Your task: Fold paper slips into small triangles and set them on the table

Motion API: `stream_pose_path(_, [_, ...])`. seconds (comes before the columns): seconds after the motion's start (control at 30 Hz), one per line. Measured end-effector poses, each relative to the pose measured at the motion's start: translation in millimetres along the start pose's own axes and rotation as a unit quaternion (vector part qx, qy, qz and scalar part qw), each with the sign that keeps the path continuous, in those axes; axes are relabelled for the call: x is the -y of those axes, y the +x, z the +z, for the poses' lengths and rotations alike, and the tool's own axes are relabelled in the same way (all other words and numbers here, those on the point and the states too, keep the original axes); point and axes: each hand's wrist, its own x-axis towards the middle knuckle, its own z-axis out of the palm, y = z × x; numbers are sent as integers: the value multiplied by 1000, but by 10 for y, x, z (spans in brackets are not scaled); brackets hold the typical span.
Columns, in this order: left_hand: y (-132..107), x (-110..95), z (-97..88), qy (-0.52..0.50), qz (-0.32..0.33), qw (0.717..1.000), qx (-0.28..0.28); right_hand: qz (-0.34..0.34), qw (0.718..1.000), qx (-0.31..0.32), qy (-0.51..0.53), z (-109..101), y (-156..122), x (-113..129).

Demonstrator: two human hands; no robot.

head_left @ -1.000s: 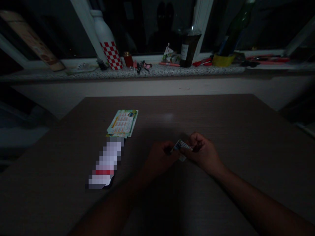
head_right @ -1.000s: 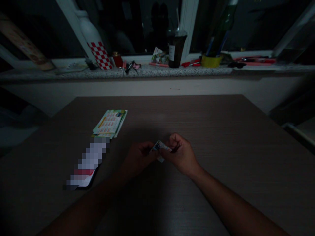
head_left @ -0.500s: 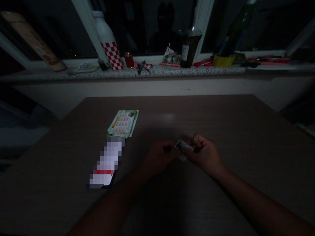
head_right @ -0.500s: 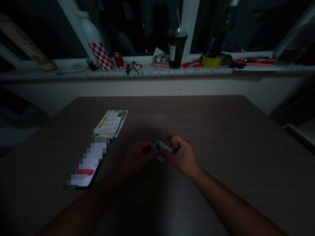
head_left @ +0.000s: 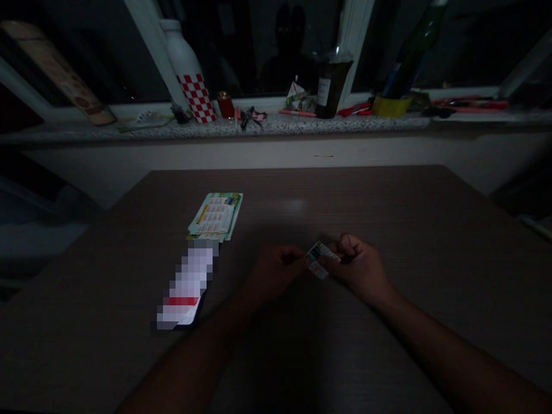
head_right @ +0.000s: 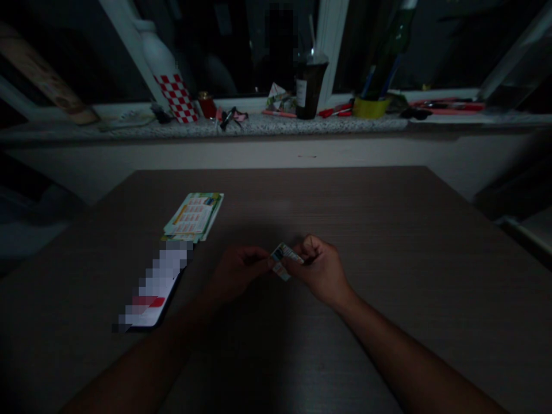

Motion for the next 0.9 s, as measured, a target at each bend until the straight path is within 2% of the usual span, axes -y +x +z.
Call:
stream_pose_path(0.43, [-6,-16,-38,-6,0,1000,4,7,1000,1,2,-26,11,-13])
stream_pose_path(0.53, [0,-27,-38,-42,-20,999,6,2,999,20,29,-25,17,-27])
stream_pose_path(0.63, [17,-26,-39,-95,-50,994,-11,18,995,81,59,-80,40,-76])
stream_pose_path(0.7, [36,-8,-36,-144,-73,987,-21,19,993,99,65,-139,59,-112])
stream_pose_path(0.8, [66,31,-21,-209,-94,973,-15,-16,990,126,54,-206,71,-153])
stream_pose_path(0.9, [71,48,5,-240,-102,965,11,-59,990,127,16,-212,56,-166])
